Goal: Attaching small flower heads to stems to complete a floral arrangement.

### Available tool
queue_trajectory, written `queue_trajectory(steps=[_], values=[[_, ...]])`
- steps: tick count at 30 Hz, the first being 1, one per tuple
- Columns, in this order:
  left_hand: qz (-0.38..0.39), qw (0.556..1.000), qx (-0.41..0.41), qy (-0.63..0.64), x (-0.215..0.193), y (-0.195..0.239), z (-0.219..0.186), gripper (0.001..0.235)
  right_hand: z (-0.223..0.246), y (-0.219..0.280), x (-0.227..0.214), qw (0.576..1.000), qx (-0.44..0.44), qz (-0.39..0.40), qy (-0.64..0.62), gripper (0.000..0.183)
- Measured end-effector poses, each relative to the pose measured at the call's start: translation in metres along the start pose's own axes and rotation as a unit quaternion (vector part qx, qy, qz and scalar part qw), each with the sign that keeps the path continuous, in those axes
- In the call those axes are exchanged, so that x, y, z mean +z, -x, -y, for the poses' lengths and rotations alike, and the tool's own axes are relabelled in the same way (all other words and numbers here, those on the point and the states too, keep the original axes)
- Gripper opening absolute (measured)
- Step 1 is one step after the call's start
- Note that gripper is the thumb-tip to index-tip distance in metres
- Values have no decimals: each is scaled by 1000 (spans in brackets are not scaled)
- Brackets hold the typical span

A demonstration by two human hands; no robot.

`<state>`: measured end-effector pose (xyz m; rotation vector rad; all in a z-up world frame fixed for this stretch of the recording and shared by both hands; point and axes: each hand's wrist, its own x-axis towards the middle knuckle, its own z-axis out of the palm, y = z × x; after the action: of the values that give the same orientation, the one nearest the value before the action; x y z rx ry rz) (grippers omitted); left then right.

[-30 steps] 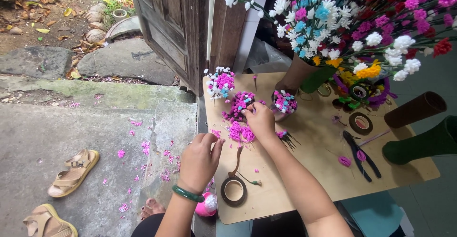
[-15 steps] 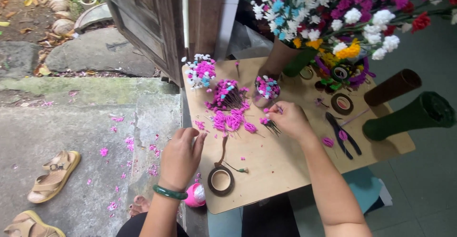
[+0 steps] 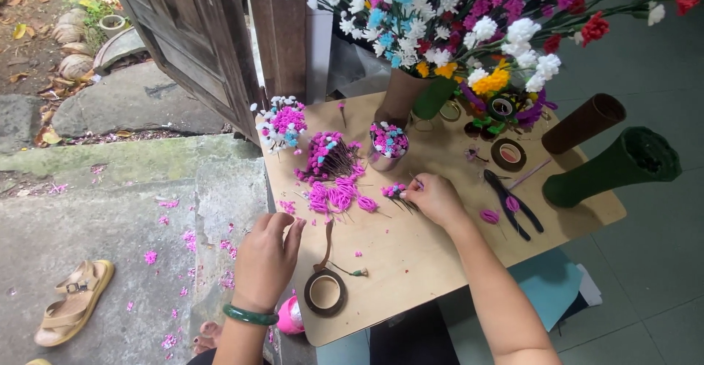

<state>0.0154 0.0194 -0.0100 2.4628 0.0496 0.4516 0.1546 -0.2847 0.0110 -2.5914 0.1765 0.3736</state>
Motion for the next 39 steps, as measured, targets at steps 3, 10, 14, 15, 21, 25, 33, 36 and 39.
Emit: queue_trajectory(steps=[3,10,14,15,21,25,33,36,39], values=[[3,1000,-11,-2,-3,1,0,26,1,4,-2,1000,6,4,-21,23],[-3,1000,-10,-7,-4,1,3,27,9,10,-26,998,-11,-6,-57,35],[-3,1000,-8,-6,-3,0,3,27,22,3,-48,993,-43,-45,-97,15],[-7,1000,-6,-9,-2,0,4,27,28,2,-53,990,-58,-54,-113,28],[2,1000,-16,-21,2,1,6,28,27,-49,-36,966,-163,-127,-153,27],[-7,999,-18,-40,4,1,8,29,22,-72,-26,960,-184,-139,-158,28],[18,999,-33,-37,4,0,3,26,16,-81,-10,970,-176,-158,-61,15],[26,998,-42,-41,8,0,5,27,20,-83,-7,975,-162,-150,-29,12],[28,998,-52,-30,6,0,2,28,19,-93,-1,975,-162,-149,-9,14]])
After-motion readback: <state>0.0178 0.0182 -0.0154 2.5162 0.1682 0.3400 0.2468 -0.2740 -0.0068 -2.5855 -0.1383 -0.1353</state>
